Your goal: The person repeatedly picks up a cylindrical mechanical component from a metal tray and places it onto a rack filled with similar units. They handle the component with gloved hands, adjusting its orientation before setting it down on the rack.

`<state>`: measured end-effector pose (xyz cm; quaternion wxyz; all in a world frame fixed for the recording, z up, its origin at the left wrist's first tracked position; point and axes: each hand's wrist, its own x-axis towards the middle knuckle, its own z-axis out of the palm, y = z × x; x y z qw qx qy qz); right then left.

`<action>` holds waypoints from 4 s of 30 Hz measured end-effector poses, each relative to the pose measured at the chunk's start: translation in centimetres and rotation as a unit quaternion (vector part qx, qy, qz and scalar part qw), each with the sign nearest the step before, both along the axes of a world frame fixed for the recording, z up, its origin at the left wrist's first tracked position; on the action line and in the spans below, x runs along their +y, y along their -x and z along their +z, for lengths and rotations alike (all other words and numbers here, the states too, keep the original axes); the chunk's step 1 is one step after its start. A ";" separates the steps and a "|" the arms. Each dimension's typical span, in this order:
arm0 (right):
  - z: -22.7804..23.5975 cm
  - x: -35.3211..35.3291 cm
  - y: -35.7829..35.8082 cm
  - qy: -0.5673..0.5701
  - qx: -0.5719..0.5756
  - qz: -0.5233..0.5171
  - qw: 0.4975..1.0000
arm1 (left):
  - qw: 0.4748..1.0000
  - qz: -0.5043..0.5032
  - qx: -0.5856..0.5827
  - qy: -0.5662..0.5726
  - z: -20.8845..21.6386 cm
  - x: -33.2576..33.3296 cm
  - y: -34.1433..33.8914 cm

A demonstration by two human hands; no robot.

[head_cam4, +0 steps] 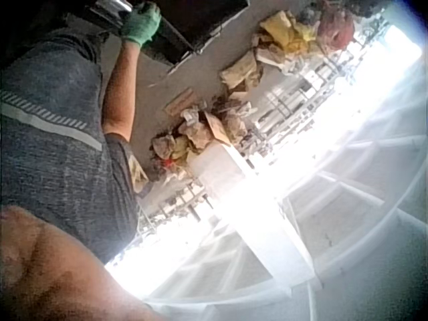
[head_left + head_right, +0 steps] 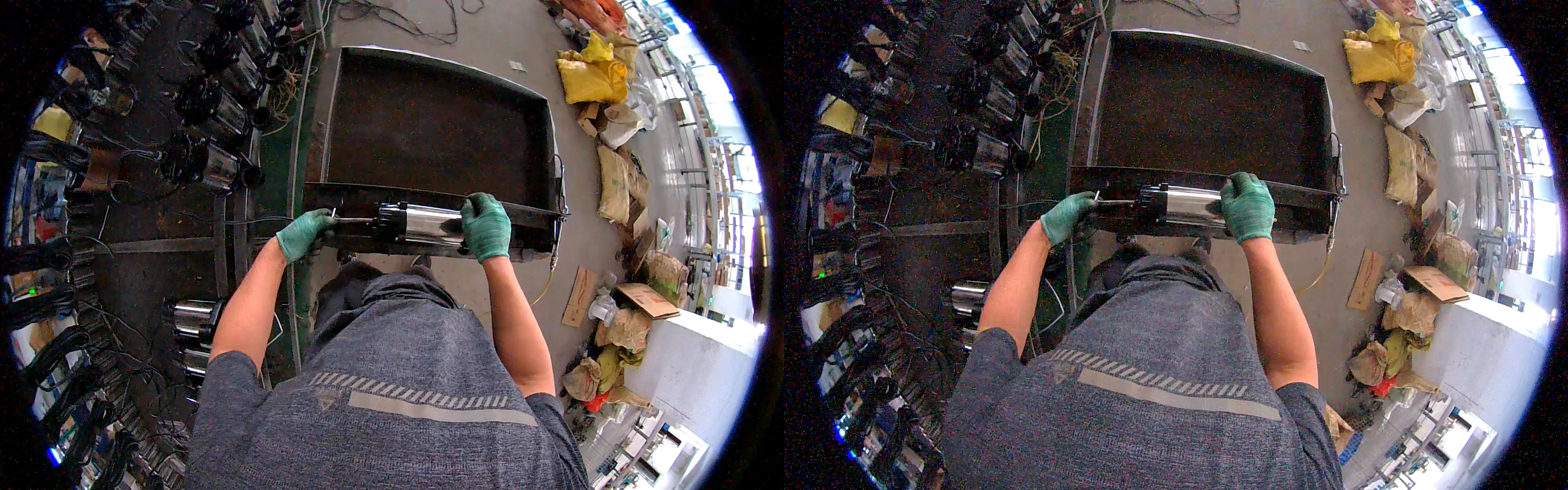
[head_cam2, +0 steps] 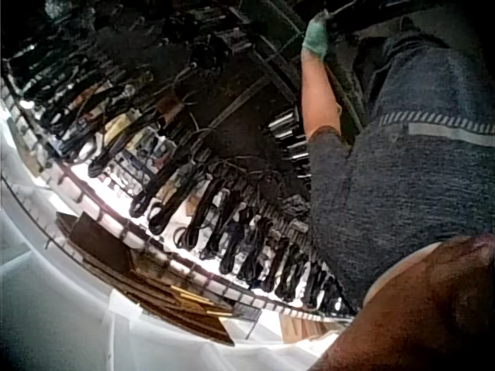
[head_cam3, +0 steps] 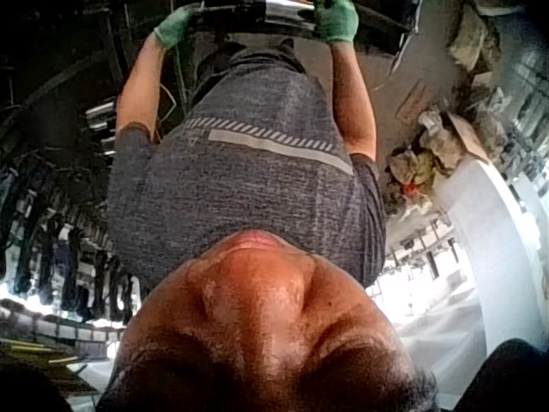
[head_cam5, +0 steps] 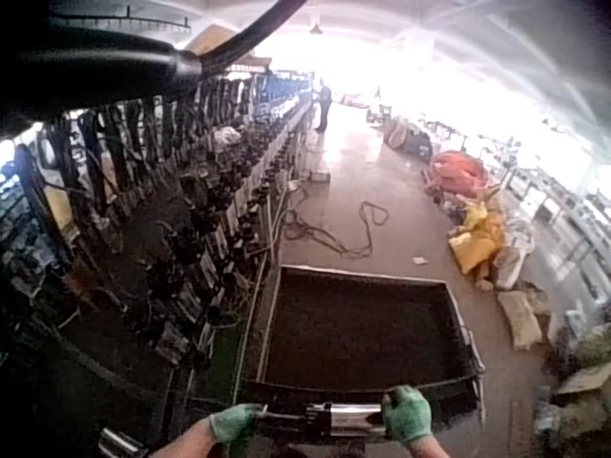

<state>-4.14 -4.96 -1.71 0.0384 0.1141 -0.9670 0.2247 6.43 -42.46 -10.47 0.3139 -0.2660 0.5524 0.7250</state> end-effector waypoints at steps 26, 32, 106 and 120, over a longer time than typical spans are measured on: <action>0.5 0.0 -0.1 -0.018 -0.036 -0.008 0.999 | 0.990 -0.002 0.129 -0.053 0.9 0.6 -0.3; -0.3 0.3 0.3 -0.006 0.008 0.016 1.000 | 0.937 -0.183 0.246 0.165 -0.5 -0.7 0.5; 0.2 1.1 -0.3 -0.011 0.021 0.003 1.000 | 0.784 -0.199 0.319 0.494 2.7 2.2 1.2; 0.3 0.6 -0.2 -0.007 0.030 0.010 0.999 | 0.998 0.006 -0.059 -0.021 2.9 0.8 2.1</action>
